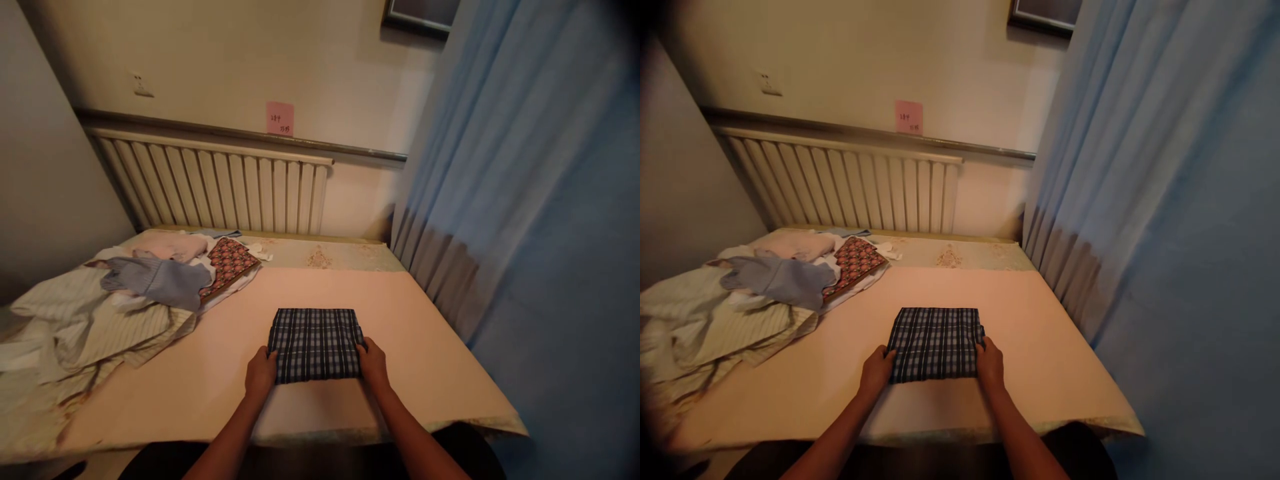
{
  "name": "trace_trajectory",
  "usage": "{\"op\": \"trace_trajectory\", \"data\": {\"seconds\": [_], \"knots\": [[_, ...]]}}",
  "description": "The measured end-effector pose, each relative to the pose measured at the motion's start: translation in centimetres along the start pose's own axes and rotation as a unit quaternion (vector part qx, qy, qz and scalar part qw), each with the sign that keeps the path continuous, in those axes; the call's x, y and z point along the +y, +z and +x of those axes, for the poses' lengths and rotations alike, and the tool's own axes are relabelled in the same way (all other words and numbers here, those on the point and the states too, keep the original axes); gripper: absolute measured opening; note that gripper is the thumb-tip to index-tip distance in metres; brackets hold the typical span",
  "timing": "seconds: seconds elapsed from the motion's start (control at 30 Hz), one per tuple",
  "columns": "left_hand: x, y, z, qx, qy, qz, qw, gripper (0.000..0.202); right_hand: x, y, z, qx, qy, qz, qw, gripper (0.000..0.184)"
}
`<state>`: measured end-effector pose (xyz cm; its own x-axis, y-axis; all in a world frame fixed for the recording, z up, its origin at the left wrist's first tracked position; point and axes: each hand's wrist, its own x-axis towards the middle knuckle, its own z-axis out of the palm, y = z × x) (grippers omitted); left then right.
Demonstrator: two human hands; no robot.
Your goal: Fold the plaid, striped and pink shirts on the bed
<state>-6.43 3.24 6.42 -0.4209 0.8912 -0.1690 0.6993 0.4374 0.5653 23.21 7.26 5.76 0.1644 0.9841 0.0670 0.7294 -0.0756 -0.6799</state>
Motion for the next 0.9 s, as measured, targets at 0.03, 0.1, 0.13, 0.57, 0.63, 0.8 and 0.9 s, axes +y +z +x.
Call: {"op": "trace_trajectory", "data": {"seconds": [0.03,0.1,0.13,0.57,0.63,0.8,0.9], "knots": [[0.0,0.0,-0.4,0.004,-0.004,0.008,1.0,0.025,0.0,0.1,-0.4,0.005,-0.001,-0.015,1.0,0.03],[0.1,0.0,-1.3,0.008,-0.011,0.023,1.0,0.025,0.1,0.2,-1.2,0.011,0.003,-0.043,0.999,0.03],[0.1,-0.1,-1.8,0.01,-0.014,0.03,0.999,0.025,0.2,0.2,-1.5,0.014,0.004,-0.053,0.998,0.029],[-0.4,-0.2,-5.6,0.009,-0.011,0.076,0.997,0.029,1.1,0.3,-3.0,0.017,-0.033,-0.173,0.984,0.03],[-0.5,-0.2,-5.7,0.004,-0.011,0.074,0.997,0.029,1.1,0.2,-3.0,0.012,-0.035,-0.16,0.986,0.031],[-0.7,-0.4,-5.7,0.006,-0.012,0.061,0.998,0.028,1.6,0.4,-3.5,0.026,-0.047,-0.138,0.989,0.036],[-0.6,-0.7,-5.3,0.006,-0.019,0.05,0.999,0.033,2.0,0.8,-4.0,0.045,-0.058,-0.119,0.99,0.039]]}}
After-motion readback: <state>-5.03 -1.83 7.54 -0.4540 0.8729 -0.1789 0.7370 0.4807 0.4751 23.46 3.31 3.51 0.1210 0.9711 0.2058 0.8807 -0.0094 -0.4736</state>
